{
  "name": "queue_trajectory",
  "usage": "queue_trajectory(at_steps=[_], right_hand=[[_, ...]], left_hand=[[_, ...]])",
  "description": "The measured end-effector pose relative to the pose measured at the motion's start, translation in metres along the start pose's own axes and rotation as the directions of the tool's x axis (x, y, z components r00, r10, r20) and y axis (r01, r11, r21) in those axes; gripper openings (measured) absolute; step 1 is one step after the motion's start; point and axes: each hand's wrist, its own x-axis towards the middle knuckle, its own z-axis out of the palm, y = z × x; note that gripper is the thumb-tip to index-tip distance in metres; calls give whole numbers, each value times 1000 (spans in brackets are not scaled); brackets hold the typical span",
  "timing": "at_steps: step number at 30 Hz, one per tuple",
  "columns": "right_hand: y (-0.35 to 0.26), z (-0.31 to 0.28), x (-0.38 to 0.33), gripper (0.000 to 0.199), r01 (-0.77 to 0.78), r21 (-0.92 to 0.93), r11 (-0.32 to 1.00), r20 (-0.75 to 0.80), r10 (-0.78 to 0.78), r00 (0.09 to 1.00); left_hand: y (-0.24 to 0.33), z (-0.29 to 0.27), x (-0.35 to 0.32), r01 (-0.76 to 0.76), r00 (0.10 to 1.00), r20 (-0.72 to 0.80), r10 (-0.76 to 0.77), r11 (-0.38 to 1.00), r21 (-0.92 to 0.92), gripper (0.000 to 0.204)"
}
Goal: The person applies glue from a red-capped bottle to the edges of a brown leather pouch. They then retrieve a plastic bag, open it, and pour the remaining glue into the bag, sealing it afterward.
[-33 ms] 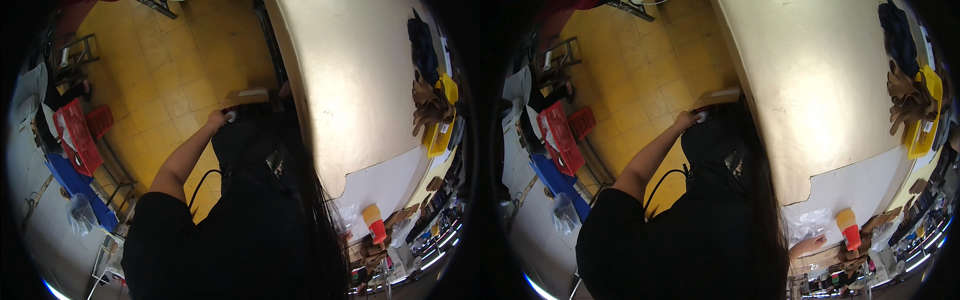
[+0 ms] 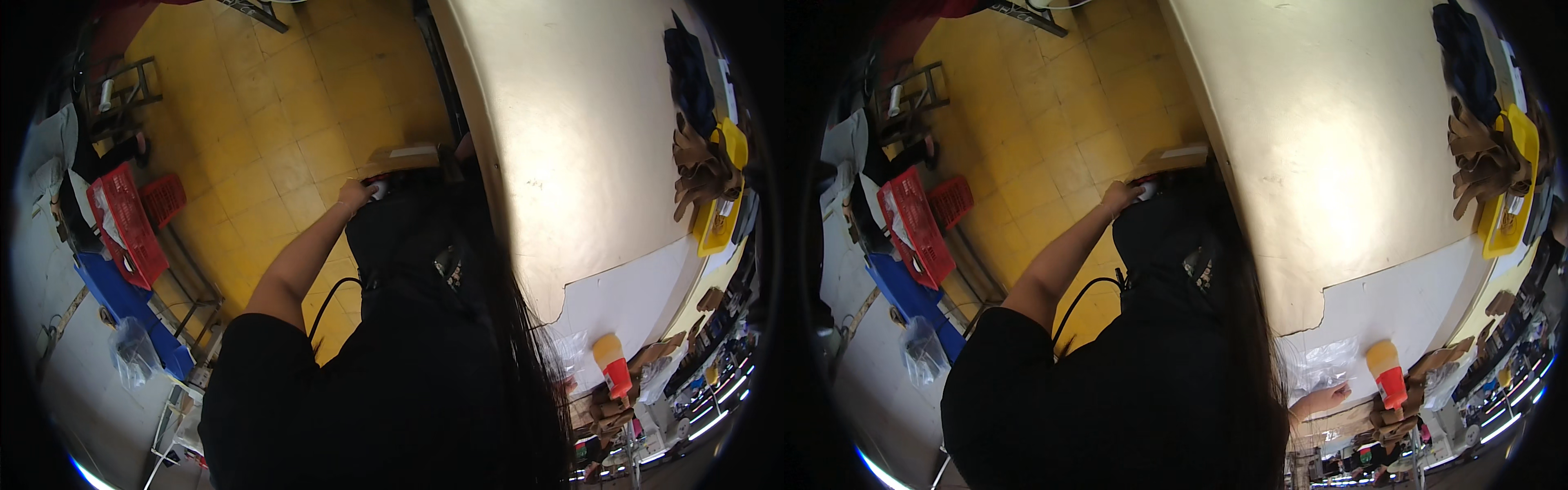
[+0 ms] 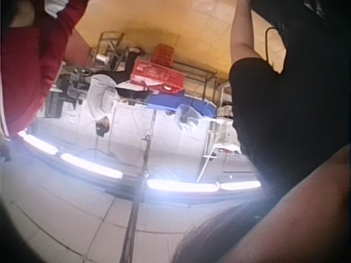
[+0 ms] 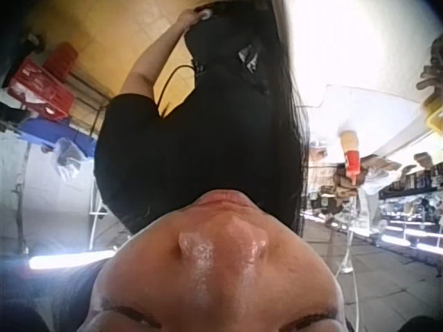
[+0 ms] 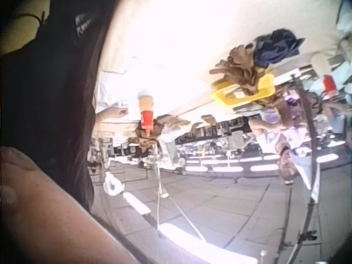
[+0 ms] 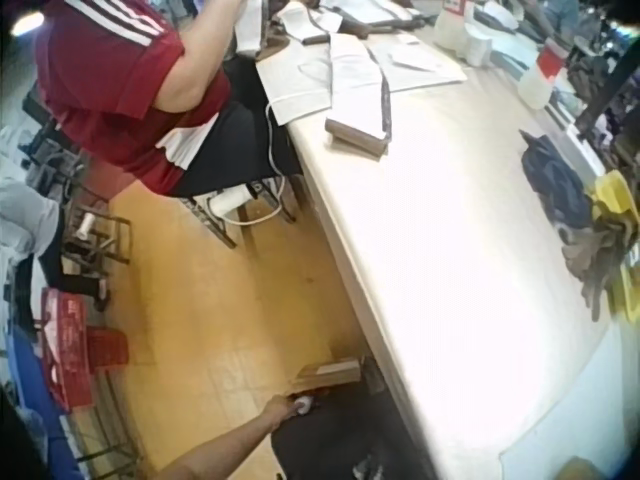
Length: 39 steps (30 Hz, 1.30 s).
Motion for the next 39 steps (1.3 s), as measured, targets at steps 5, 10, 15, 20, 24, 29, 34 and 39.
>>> queue_trajectory(at_steps=[5,10,15,20,24,29,34,39], right_hand=[[-26,13,-2,49,-110,-10,994,61,110,992],[-54,25,-29,50,41,-278,960,-6,-45,999],[-40,22,-22,48,39,-198,979,9,-38,999],[-16,16,-6,48,32,-53,998,-10,-33,999],[-28,24,-20,42,97,-44,994,17,-97,995],[-53,24,-32,37,114,-110,987,25,-112,993],[-63,28,-31,37,112,-125,986,29,-110,994],[-53,25,-34,36,86,-179,980,9,-85,996]], left_hand=[[16,9,11,81,983,-164,-82,997,-11,54],[7,13,20,46,986,-161,-47,999,-7,50],[-1,13,22,9,999,-52,-13,997,-75,49],[3,28,39,48,997,-62,-42,994,96,52],[25,4,13,-14,1000,-6,14,1000,7,51],[-2,26,60,-75,992,114,59,988,137,53],[-29,54,94,18,999,34,-17,999,-31,55],[24,24,30,-40,997,41,63,905,-424,44]])
